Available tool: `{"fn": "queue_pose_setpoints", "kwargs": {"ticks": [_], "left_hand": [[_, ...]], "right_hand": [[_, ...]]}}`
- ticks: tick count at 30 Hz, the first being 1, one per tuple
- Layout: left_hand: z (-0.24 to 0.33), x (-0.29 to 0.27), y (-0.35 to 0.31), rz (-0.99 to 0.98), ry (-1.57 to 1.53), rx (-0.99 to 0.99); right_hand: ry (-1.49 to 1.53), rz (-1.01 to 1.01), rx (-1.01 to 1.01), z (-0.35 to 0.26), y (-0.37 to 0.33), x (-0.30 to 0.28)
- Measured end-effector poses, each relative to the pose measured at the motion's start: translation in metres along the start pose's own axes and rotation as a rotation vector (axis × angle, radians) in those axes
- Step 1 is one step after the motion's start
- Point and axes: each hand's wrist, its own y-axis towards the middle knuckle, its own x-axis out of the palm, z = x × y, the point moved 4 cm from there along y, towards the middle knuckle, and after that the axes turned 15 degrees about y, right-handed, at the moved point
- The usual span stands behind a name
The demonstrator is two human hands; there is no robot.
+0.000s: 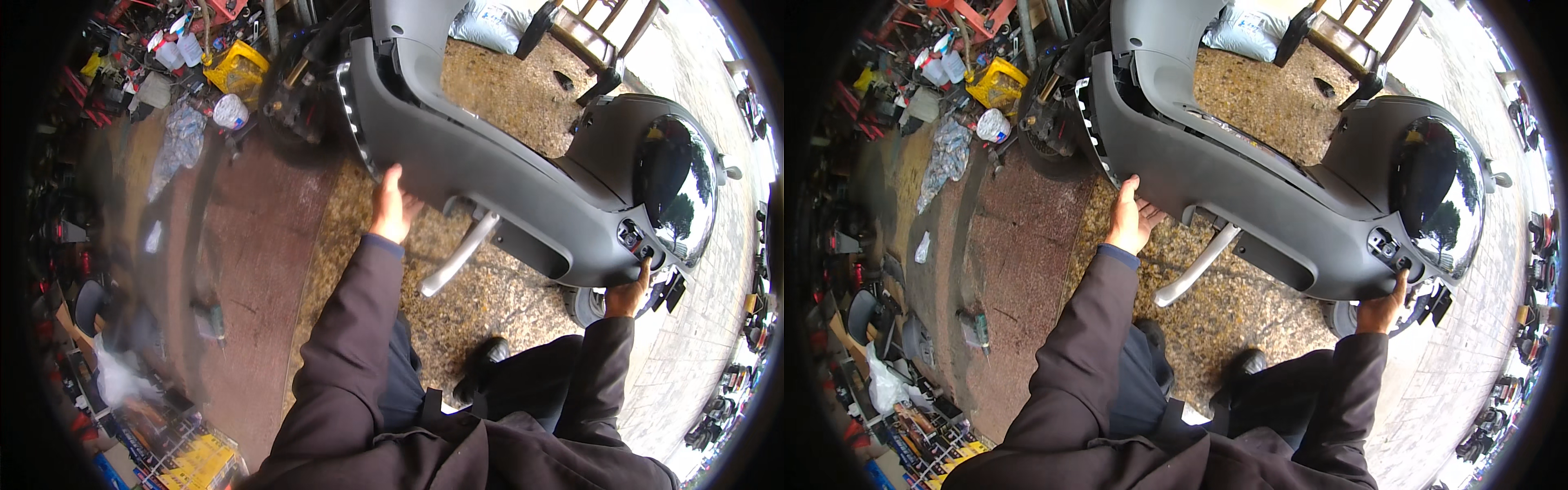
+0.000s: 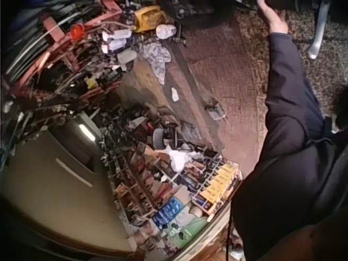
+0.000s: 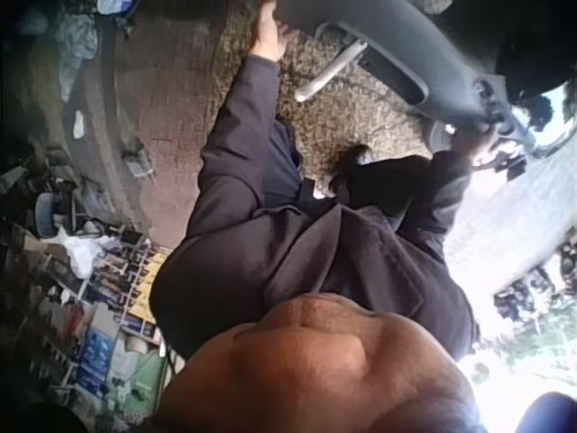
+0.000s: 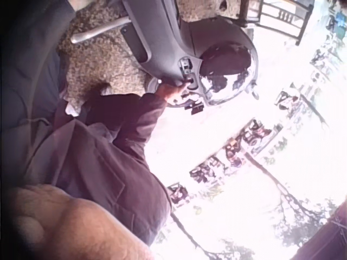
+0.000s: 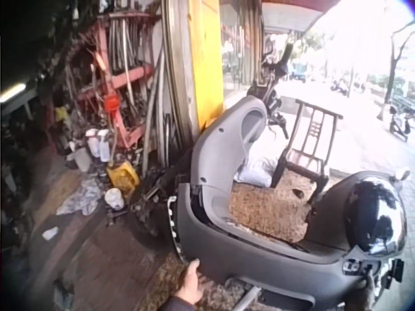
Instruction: The person uses a cordless drill to remove screws from a scooter's body panel, then detaches the panel and places it aside. They then reattach the panel, aligning it with the frame and securing it with screws.
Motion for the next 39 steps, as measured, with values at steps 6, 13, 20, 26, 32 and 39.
{"fn": "queue_pose_setpoints", "kwargs": {"ticks": [6, 13, 20, 26, 32, 39], "left_hand": [[-0.006, 0.000, 0.010, 0.111, 0.067, -0.038], [-0.015, 0.010, -0.008, 0.128, 0.075, -0.032], [-0.024, 0.021, -0.012, 0.100, 0.114, 0.064], [-0.026, 0.031, -0.002, 0.056, 0.132, -0.008], [-0.029, 0.031, -0.002, 0.022, 0.165, -0.071], [-0.030, 0.026, 0.004, 0.054, 0.206, -0.050]], "right_hand": [[0.029, -0.011, -0.022, 0.029, 0.001, -0.025], [0.070, -0.035, -0.051, 0.029, 0.000, -0.034], [0.109, -0.022, -0.028, 0.025, 0.005, -0.051], [0.053, -0.058, -0.112, 0.021, 0.021, -0.053], [-0.085, 0.127, -0.257, 0.020, 0.039, -0.066], [0.036, 0.158, -0.244, 0.025, 0.039, -0.056]]}}
